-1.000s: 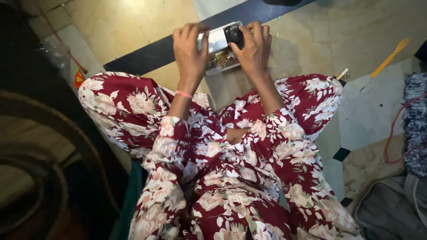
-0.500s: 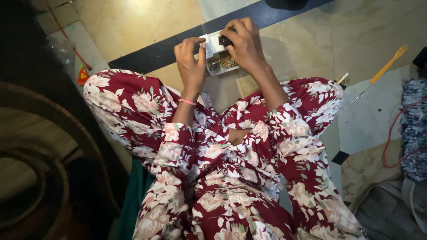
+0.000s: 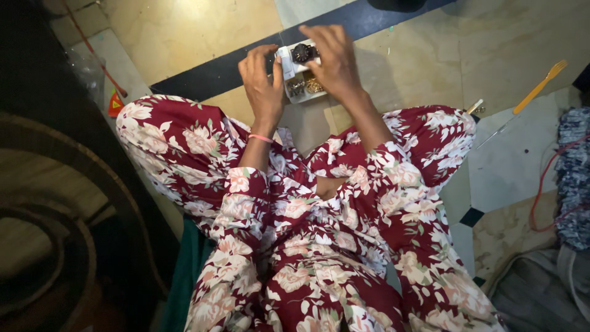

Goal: The person sits on the floor and organizes various jewelry items. They pick up bangles from a green bowl and place them into a white plastic container. They also handle a watch, a necklace, and a yellow plastic fork, placing them into the container. Finally, they rummage through a larger clear plastic bin containing miscellaneous items.

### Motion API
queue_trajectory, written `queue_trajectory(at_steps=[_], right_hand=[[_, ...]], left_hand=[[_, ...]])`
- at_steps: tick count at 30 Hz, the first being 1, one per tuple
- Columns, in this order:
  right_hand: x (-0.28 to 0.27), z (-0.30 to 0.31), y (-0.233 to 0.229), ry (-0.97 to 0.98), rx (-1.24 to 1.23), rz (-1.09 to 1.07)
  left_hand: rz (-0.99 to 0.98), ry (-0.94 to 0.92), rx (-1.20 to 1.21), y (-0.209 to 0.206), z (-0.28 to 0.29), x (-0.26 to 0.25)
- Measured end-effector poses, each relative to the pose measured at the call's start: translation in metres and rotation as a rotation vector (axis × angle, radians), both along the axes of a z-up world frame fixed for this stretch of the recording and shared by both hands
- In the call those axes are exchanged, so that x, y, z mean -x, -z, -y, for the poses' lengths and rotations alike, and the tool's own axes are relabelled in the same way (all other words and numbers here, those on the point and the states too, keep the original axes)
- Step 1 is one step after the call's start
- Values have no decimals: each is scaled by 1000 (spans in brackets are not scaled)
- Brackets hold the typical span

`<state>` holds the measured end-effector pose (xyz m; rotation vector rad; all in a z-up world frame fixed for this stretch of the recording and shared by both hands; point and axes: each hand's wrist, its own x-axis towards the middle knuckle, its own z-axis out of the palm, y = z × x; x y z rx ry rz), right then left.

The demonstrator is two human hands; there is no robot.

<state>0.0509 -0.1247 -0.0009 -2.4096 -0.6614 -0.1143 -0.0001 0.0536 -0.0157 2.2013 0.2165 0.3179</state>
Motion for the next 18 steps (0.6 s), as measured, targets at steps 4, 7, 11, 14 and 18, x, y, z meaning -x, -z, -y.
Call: queue_trajectory(at_steps=[4, 7, 11, 14, 18], right_hand=[[8, 23, -1, 190, 34, 41], [13, 33, 7, 224, 80, 37], [9, 34, 16, 206, 66, 92], [8, 30, 17, 195, 145, 138], [12, 31, 12, 182, 190, 202]], left_hand=[[-3, 180, -305, -4, 3, 8], [80, 337, -450, 4, 12, 9], [22, 356, -529, 15, 18, 13], [20, 347, -587, 17, 16, 14], [5, 342, -603, 13, 16, 15]])
